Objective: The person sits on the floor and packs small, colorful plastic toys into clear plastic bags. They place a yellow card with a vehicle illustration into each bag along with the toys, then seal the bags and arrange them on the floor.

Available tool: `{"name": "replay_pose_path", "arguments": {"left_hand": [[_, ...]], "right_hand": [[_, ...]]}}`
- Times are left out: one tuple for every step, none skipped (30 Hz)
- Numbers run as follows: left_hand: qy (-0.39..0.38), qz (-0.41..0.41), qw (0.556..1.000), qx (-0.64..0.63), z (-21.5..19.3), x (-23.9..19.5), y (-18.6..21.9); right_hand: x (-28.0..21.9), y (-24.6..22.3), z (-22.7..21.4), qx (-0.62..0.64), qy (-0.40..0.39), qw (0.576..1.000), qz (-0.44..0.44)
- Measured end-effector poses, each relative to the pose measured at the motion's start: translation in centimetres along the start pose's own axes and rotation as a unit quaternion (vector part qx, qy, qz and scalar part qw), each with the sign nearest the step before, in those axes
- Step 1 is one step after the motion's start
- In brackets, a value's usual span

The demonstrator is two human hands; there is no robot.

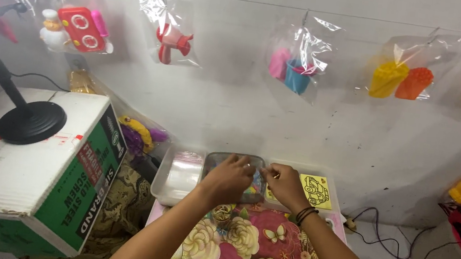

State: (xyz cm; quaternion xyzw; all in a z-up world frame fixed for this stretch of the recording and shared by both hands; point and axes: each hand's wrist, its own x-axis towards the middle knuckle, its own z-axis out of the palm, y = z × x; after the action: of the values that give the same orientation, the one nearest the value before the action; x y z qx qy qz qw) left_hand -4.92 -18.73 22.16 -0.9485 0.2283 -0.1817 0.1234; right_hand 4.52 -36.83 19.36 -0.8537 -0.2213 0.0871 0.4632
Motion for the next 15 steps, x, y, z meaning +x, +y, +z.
{"name": "replay_pose_path", "arguments": {"left_hand": [[0.02,0.005,1.0,0.003,-1.2,0.0,0.5],[0.039,0.009,0.999,0.006,-2.4,-0.1,1.0],[0.039,0.01,0.999,0.006,-1.9,0.3,0.8],[-0.001,-0.043,0.998,-0.046,-1.4,0.6,0.5],[-0.041,-0.096,0.99,-0.098,-0.8,0.9,0.3],[-0.041,-0.097,0.99,-0.098,-1.3,0.8,-0.1],[-0.047,-0.157,0.969,-0.185,-1.8,0.8,-0.5],[-0.052,-0.215,0.937,-0.269,-2.2,0.7,-0.9],[-0.051,-0.215,0.937,-0.271,-1.4,0.4,-1.2],[-0.055,-0.234,0.915,-0.324,-0.6,0.2,-1.4],[-0.059,-0.25,0.891,-0.375,0.1,0.0,-1.8],[-0.058,-0.249,0.891,-0.376,1.1,-0.2,-2.1],[-0.093,-0.248,0.865,-0.426,2.2,-0.5,-2.4],[-0.128,-0.247,0.836,-0.473,3.3,-0.9,-2.6],[-0.129,-0.246,0.835,-0.474,3.6,-1.1,-2.7]], "right_hand": [[0.1,0.5,0.1,-0.009,0.004,1.0,-0.002],[0.2,1.0,0.3,-0.018,0.009,1.0,-0.004],[0.1,0.9,0.1,-0.017,0.009,1.0,-0.004],[0.1,0.8,-0.1,-0.002,0.0,1.0,-0.015],[0.1,0.7,-0.3,0.013,-0.009,1.0,-0.026],[0.1,0.6,-0.4,0.013,-0.01,1.0,-0.026],[0.2,0.5,-0.6,0.027,-0.024,0.999,-0.024],[0.3,0.4,-0.7,0.041,-0.038,0.998,-0.022],[0.2,0.4,-0.7,0.039,-0.038,0.998,-0.021],[0.1,0.3,-0.7,0.062,-0.053,0.996,-0.038],[0.0,0.3,-0.7,0.085,-0.065,0.993,-0.055],[0.1,0.3,-0.7,0.084,-0.064,0.993,-0.055],[0.0,0.5,-0.6,0.102,-0.075,0.99,-0.058],[0.0,0.6,-0.5,0.12,-0.086,0.987,-0.06],[0.0,0.5,-0.4,0.12,-0.086,0.987,-0.059]]}}
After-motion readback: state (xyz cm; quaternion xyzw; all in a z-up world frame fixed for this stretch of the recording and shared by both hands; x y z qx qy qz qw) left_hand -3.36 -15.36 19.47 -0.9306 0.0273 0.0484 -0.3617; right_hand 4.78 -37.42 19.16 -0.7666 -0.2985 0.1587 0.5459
